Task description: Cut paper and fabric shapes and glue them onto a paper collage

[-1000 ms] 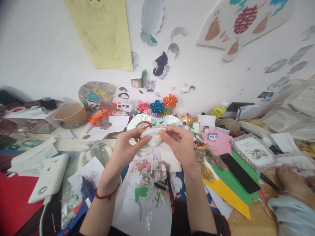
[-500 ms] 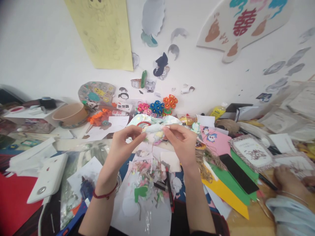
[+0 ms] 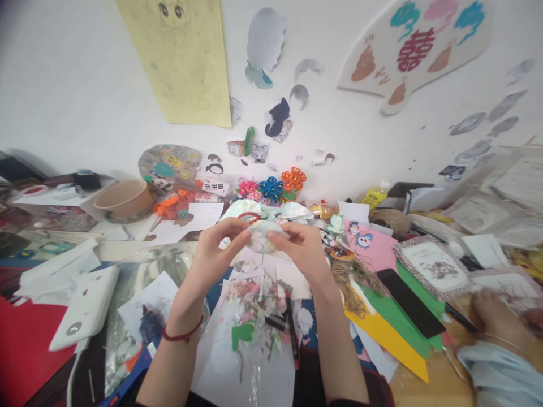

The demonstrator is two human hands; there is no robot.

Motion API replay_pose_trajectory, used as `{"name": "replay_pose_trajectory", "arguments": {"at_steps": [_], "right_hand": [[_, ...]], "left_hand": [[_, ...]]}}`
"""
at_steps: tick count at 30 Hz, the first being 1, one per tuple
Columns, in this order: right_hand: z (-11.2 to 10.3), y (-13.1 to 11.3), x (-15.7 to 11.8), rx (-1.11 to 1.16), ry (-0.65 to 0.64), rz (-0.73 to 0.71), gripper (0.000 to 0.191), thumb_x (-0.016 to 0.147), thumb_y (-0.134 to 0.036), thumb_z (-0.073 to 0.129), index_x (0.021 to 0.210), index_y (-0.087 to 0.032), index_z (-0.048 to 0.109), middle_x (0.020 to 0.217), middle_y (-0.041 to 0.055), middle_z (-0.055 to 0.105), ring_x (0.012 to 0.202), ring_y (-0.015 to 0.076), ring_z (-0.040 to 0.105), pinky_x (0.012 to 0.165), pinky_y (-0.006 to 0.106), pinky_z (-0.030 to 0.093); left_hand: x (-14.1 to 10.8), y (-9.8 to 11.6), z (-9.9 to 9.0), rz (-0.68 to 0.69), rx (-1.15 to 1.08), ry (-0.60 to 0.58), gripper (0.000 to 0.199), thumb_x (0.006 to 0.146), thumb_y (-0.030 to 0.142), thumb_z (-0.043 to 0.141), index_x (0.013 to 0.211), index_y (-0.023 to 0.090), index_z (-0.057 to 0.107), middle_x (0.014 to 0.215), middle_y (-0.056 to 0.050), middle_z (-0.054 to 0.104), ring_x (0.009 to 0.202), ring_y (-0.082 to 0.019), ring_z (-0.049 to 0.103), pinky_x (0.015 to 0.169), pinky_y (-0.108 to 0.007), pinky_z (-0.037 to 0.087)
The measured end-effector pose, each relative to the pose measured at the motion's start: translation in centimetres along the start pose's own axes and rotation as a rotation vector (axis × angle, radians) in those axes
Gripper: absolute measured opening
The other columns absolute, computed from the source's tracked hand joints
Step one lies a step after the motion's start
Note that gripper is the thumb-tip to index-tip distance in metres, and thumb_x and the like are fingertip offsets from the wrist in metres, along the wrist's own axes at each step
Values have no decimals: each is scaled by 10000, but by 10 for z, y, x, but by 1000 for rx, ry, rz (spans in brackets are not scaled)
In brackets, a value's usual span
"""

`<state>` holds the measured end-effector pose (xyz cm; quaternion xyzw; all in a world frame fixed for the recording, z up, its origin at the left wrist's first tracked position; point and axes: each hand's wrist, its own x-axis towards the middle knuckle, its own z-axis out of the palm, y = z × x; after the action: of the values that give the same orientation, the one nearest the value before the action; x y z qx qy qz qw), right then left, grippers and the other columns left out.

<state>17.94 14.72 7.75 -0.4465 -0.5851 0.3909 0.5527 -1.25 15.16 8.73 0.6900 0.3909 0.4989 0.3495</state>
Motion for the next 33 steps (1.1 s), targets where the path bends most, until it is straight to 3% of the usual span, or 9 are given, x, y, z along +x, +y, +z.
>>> {"name": "replay_pose_trajectory", "arguments": {"at_steps": [4, 9, 15, 21, 27, 30, 33], "right_hand": [[1, 1, -2, 38, 69, -9, 199, 758, -365, 801, 686, -195, 727, 663, -11, 647, 617, 129, 560, 588, 245, 461], [-4, 3, -1, 35, 112, -9, 206, 741, -374, 817, 684, -191, 741, 654, -10, 656, 596, 128, 560, 578, 245, 455], [-11, 4, -1, -3, 44, 0, 237, 809, -416, 754, 715, -199, 746, 661, -16, 661, 597, 142, 572, 562, 251, 457], [-13, -1, -1, -62, -57, -22, 407, 919, -479, 603, 643, -195, 697, 617, 12, 658, 617, 171, 605, 604, 279, 488], [-11, -3, 0, -21, -44, -4, 197, 807, -384, 760, 753, -198, 727, 684, -5, 656, 622, 143, 606, 613, 263, 511], [-10, -2, 0, -52, 12, -96, 135, 778, -329, 787, 802, -203, 742, 815, 24, 697, 730, 162, 637, 678, 286, 541], [-9, -4, 1, -122, 90, -279, 78, 773, -254, 788, 839, -227, 755, 956, 47, 710, 872, 191, 654, 753, 319, 550]], "left_hand": [[2, 2, 1, -48, 3, -93, 198, 863, 362, 682, 818, 171, 665, 701, 6, 645, 646, -118, 535, 612, -245, 417], [2, 6, 3, -83, 23, -34, 282, 850, 295, 698, 633, 172, 565, 600, 14, 677, 565, -101, 530, 577, -230, 402], [1, 9, 0, -60, 2, -31, 282, 885, 288, 662, 633, 172, 606, 629, 4, 681, 615, -116, 585, 620, -239, 429], [2, 7, 0, -61, -9, 18, 292, 893, 309, 653, 647, 176, 572, 624, 9, 659, 607, -119, 582, 593, -243, 408], [2, 9, 0, -12, 3, 30, 290, 895, 283, 653, 632, 177, 592, 586, 29, 651, 551, -98, 520, 576, -243, 402], [1, 9, 1, 8, -17, 39, 228, 884, 265, 666, 675, 178, 647, 585, 26, 672, 557, -105, 547, 591, -248, 428], [0, 8, 1, 26, -56, 23, 80, 871, 223, 672, 886, 190, 743, 741, -7, 754, 660, -131, 639, 625, -254, 467]]}}
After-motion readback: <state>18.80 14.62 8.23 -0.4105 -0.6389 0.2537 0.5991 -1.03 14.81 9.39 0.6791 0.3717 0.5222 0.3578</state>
